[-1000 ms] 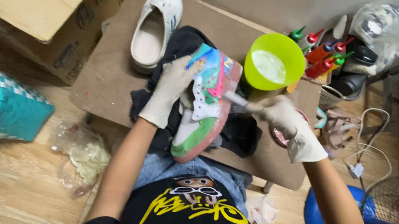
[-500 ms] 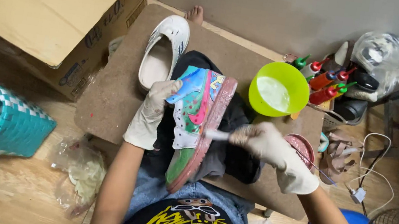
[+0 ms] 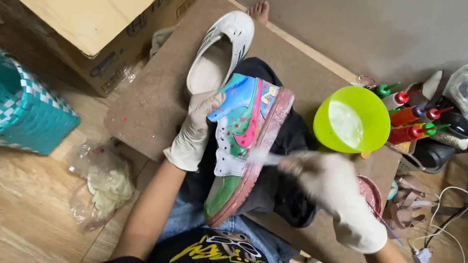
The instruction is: The person scrubs a colorful high-top sneaker with a toothbrush dipped in a soapy solution. They repeatedly dip the brush into a yellow bowl and scrub various parts of the shoe, including the sole and upper sections.
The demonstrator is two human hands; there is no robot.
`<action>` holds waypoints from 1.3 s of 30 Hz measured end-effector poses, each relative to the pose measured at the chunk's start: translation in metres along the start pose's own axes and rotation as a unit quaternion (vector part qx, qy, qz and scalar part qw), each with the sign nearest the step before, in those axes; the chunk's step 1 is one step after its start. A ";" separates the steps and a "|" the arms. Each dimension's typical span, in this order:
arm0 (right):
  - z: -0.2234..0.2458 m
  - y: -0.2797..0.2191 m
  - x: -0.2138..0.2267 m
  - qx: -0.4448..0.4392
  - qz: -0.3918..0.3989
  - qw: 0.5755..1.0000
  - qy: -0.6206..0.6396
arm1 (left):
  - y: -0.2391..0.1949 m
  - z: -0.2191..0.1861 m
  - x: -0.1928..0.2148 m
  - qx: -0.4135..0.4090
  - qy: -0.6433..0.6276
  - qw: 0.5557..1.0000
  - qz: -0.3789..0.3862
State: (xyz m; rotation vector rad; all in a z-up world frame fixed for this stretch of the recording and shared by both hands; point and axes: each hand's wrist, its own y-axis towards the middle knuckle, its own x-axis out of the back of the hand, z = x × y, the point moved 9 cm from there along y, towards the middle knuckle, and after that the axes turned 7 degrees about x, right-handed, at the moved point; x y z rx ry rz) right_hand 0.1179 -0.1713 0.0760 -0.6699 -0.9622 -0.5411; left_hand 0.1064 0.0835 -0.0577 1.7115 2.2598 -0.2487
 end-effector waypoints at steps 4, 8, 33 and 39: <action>-0.010 0.001 0.035 -0.057 -0.114 0.992 -0.001 | 0.003 -0.022 -0.007 -0.094 -0.067 0.993 -0.025; -0.011 0.004 0.059 -0.120 -0.057 0.991 0.014 | 0.029 -0.028 -0.015 -0.166 -0.084 0.982 -0.009; -0.001 0.007 0.062 0.036 -0.235 0.971 0.005 | -0.019 -0.108 0.005 0.059 0.050 0.996 0.038; -0.031 0.005 0.056 -0.069 -0.247 0.956 0.139 | -0.026 -0.067 0.053 0.095 -0.163 0.982 0.004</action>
